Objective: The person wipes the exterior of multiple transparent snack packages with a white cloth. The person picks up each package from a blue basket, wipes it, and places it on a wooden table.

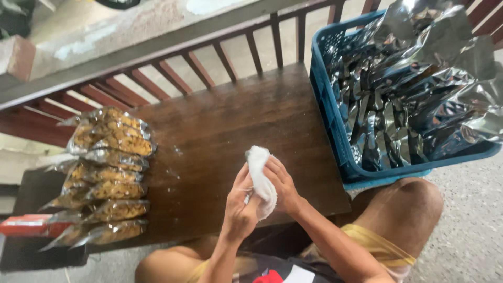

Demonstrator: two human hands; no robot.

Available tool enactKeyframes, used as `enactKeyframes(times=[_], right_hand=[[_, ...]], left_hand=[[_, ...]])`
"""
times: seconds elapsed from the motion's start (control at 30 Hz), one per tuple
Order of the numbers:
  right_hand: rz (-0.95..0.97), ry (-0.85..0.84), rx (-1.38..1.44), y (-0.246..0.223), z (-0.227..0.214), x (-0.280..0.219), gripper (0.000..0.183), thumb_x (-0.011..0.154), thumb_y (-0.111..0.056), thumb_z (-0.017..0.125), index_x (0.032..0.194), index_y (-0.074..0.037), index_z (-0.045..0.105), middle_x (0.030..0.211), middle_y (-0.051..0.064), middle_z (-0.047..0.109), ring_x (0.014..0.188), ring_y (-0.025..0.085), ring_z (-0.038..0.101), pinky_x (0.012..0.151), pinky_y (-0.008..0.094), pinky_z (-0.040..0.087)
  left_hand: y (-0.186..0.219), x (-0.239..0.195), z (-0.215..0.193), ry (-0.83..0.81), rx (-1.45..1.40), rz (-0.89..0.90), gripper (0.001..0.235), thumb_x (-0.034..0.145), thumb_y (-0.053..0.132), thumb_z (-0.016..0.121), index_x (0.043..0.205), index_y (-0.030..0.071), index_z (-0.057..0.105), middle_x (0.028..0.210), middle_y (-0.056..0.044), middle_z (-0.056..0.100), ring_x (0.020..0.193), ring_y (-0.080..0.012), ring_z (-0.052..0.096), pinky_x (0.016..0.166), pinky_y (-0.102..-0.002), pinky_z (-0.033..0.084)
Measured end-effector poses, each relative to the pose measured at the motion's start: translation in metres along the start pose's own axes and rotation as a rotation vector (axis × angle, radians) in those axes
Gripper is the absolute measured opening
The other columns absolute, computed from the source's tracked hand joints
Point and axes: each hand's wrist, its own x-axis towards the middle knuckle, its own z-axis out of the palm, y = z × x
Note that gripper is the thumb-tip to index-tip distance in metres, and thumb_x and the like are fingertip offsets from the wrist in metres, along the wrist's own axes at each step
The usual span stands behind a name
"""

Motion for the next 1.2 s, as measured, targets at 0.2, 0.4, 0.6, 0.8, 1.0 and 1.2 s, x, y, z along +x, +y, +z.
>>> enactKeyframes(times=[0.2, 0.4, 0.6, 0.8, 1.0, 1.2], right_hand=[[-0.325, -0.194, -0.581, 0.02, -0.024, 0.006, 0.094, 0.065, -0.033, 0.093, 0.143, -0.002, 0.051, 0.143, 0.015, 0.056, 0.132, 0.03, 0.054, 0.11, 0.045, 0.043], [0.27, -0.548, 0.022, 0.035, -0.031, -0.018, 0.072, 0.078, -0.02, 0.087, 0.14, -0.002, 0.054, 0.13, 0.012, 0.065, 0.118, 0.021, 0.061, 0.104, 0.038, 0.052], [0.316, -0.55, -0.26, 0.041, -0.038, -0.01, 0.043, 0.085, -0.017, 0.078, 0.124, -0.001, 0.07, 0.116, 0.007, 0.076, 0.107, 0.016, 0.067, 0.097, 0.034, 0.055], [0.352, -0.279, -0.188, 0.021, -0.023, 0.006, 0.027, 0.085, -0.011, 0.076, 0.111, -0.003, 0.072, 0.096, 0.007, 0.076, 0.085, 0.018, 0.072, 0.074, 0.035, 0.059], [0.105, -0.28, -0.319, 0.001, -0.003, 0.005, 0.038, 0.08, 0.001, 0.077, 0.117, -0.005, 0.072, 0.109, 0.004, 0.078, 0.098, 0.013, 0.072, 0.085, 0.029, 0.059], [0.001, -0.29, -0.498, -0.007, -0.004, 0.009, 0.043, 0.076, 0.001, 0.081, 0.118, -0.005, 0.074, 0.113, 0.006, 0.078, 0.102, 0.013, 0.073, 0.087, 0.028, 0.058]], left_hand=[[0.002, -0.006, -0.032, -0.018, -0.096, 0.088, 0.032, 0.1, 0.019, 0.062, 0.122, -0.003, 0.072, 0.161, -0.02, 0.046, 0.143, -0.0278, 0.051, 0.117, -0.039, 0.041], [-0.037, 0.018, -0.068, -0.11, -0.323, 0.042, 0.09, 0.082, 0.035, 0.085, 0.151, 0.008, 0.034, 0.158, -0.013, 0.041, 0.143, -0.0204, 0.046, 0.117, -0.038, 0.039], [-0.039, 0.02, -0.072, 0.06, -0.147, -0.105, 0.059, 0.082, 0.029, 0.087, 0.123, 0.004, 0.052, 0.114, -0.015, 0.07, 0.102, -0.029, 0.071, 0.089, -0.045, 0.062], [0.011, 0.008, -0.065, 0.134, 0.974, -0.191, 0.053, 0.073, 0.038, 0.088, 0.111, 0.014, 0.06, 0.097, -0.012, 0.075, 0.088, -0.0347, 0.073, 0.074, -0.045, 0.057], [-0.001, 0.002, -0.046, 0.099, 0.866, -0.172, 0.057, 0.066, 0.034, 0.089, 0.111, 0.012, 0.061, 0.092, -0.01, 0.076, 0.083, -0.034, 0.074, 0.073, -0.045, 0.059], [-0.025, 0.006, -0.045, 0.0, 0.933, -0.086, 0.059, 0.064, 0.035, 0.09, 0.114, 0.014, 0.065, 0.092, -0.01, 0.077, 0.087, -0.0344, 0.073, 0.075, -0.045, 0.058]])
